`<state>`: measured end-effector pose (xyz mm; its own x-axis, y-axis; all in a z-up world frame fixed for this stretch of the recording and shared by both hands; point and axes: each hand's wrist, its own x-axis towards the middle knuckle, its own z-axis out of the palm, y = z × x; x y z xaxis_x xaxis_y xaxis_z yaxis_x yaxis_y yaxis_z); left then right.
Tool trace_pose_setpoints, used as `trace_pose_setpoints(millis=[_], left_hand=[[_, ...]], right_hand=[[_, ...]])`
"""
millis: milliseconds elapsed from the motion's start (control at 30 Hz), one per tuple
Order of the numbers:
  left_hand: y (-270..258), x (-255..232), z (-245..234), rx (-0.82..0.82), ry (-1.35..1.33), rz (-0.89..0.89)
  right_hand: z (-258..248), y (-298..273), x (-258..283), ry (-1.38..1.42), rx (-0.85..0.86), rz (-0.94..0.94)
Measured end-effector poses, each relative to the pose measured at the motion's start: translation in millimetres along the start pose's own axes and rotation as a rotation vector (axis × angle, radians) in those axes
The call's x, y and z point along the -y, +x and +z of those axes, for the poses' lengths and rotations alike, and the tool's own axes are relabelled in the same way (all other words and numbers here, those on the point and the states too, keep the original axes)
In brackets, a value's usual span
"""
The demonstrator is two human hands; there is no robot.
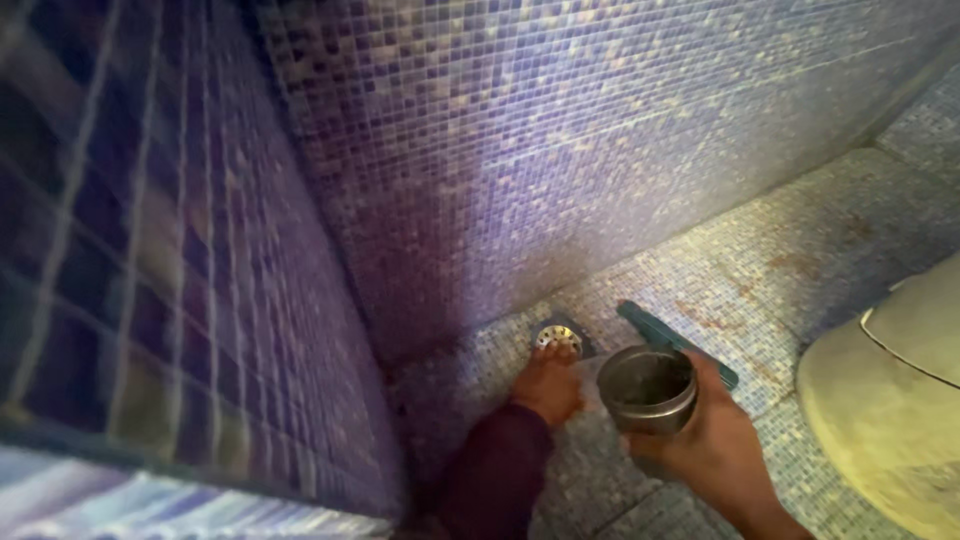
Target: The person cleans a tiled shower floor by repeatedly scooping water from a bucket with a metal cup and pouring it over the drain area. They use a green scrub brush to scrub the floor and drain, then wipe the area with a dark cloth.
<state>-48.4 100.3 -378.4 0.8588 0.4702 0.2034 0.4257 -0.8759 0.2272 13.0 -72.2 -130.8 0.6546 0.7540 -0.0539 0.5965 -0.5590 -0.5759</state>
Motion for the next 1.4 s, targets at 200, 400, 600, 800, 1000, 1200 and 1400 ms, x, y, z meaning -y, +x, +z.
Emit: trace_pose_setpoints(millis=[200, 400, 600, 800, 1000, 1200, 1400], left_hand=[[7.5, -6.6, -29.2, 0.093, -0.102, -0.22], [12.9, -9.1, -21.4, 0.377, -0.206, -0.299], [18.2, -11.2, -8.9, -0.462, 0.032, -0.167], [2.0, -13.2, -4.4, 0.291, -0.271, -0.309], [5.4, -2.0, -8.5, -0.302, -0.226, -0.094], [-9.2, -0.1, -20.8, 0.367, -0.303, -0.292], [-7.8, 21.1, -9.7, 0.015, -0.224, 0.118]], right_hand=[[-1.6, 4.5, 2.5, 0.035, -0.047, -0.11], [-9.5, 11.0, 5.1, -0.034, -0.025, -0.009], [-10.6, 10.2, 6.0, -0.018, -0.005, 0.033], [-13.9, 15.0, 6.5, -0.14, -0.001, 0.042], [-6.3, 21.2, 1.4, -0.19, -0.042, 0.01], [-5.8, 22.5, -3.5, -0.281, -0.02, 0.049], [-2.6, 32.0, -15.8, -0.186, -0.041, -0.001]])
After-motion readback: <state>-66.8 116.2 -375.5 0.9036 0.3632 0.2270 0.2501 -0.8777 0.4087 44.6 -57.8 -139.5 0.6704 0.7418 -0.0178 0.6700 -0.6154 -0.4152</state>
